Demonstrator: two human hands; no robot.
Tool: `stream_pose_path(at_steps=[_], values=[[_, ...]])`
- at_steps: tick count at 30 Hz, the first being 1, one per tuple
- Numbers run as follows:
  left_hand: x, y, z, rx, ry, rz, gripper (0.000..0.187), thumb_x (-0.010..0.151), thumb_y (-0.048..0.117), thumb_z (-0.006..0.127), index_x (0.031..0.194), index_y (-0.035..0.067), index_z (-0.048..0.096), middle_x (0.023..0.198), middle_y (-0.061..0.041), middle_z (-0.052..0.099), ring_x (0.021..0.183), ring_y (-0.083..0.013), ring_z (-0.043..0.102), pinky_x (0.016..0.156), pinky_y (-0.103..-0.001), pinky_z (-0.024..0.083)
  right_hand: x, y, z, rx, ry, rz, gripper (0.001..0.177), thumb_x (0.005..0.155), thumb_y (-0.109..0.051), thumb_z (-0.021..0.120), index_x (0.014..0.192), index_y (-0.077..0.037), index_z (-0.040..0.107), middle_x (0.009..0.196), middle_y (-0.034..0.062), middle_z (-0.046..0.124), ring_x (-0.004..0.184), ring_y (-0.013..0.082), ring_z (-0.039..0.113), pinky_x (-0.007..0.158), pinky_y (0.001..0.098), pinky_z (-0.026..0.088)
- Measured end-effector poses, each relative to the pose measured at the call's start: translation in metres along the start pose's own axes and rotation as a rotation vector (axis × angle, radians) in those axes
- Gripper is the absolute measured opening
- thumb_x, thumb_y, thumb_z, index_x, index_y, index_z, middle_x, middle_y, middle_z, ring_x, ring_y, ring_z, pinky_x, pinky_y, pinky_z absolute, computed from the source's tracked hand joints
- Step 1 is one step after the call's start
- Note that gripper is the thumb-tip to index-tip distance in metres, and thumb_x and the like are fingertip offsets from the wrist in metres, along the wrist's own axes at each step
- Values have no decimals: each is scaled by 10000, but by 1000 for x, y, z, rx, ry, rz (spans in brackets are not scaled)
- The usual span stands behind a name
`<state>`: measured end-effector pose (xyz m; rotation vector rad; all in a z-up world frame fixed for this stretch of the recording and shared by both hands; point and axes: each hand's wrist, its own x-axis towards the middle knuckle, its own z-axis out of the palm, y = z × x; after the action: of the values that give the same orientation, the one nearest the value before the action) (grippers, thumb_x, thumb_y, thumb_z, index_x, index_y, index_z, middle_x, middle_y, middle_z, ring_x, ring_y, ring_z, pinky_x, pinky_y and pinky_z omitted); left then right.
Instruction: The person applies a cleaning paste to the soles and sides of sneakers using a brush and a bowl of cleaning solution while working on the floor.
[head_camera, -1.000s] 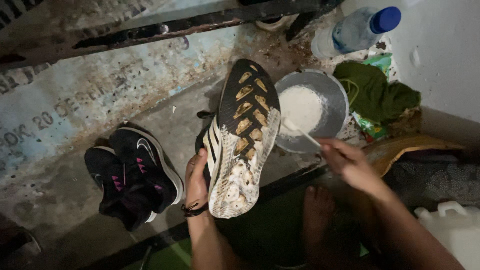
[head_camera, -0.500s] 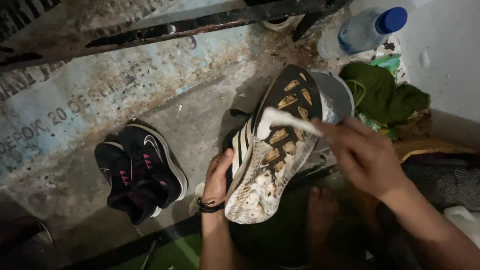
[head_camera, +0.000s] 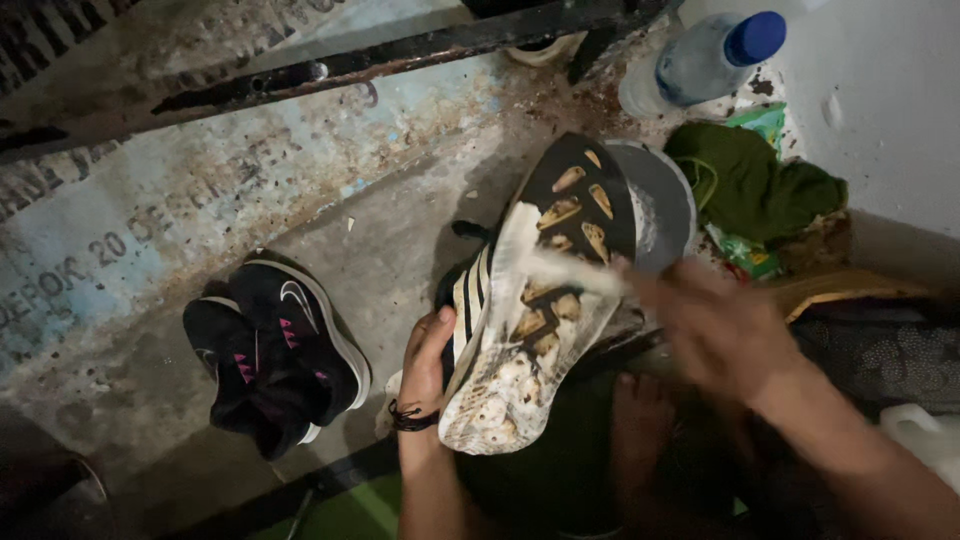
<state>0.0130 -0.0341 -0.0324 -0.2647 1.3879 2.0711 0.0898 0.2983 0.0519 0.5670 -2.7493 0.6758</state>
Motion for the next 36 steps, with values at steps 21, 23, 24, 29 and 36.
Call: stream_pose_path(at_steps=[21,23,24,29,36], values=[[-8,-26,-28,-76,-16,3,380,1008,350,728,1106,-15,765,1126,-160,806,1044,-294,757,894,-428,547,4,2,-6,115,93,348,530,1137,77,501,1625,-128,484,867,21,384,684,178,328,552,360,255],[-9,-19,-24,32,-39,50,416,1026,413,698,1100,15,788,1063,-115,807,994,-254,753,862,-406,530,13,-3,-12,308,33,274,462,1107,35,585,1551,-91,558,869,45,422,714,205,389,599,365,303],[-7,-24,-29,32,-40,52,416,1026,413,698,1100,15,788,1063,-115,807,994,-254,753,862,-406,530,17,1,-13,307,35,273,462,1107,35,585,1551,-91,558,869,45,422,714,205,389,599,365,303],[-3,-39,-48,101,-35,72,572,1028,395,691,706,208,257,632,57,245,546,-97,260,639,-374,226,34,16,-18,439,47,632,385,1136,-99,523,1498,-18,624,1324,196,745,1087,298,732,857,398,547],[2,-18,-19,-115,172,126,380,1074,226,705,762,171,497,631,31,474,649,-58,373,635,-253,353,1,36,55,244,-205,851,576,946,100,609,1484,-86,690,1131,312,742,985,527,745,845,665,599]])
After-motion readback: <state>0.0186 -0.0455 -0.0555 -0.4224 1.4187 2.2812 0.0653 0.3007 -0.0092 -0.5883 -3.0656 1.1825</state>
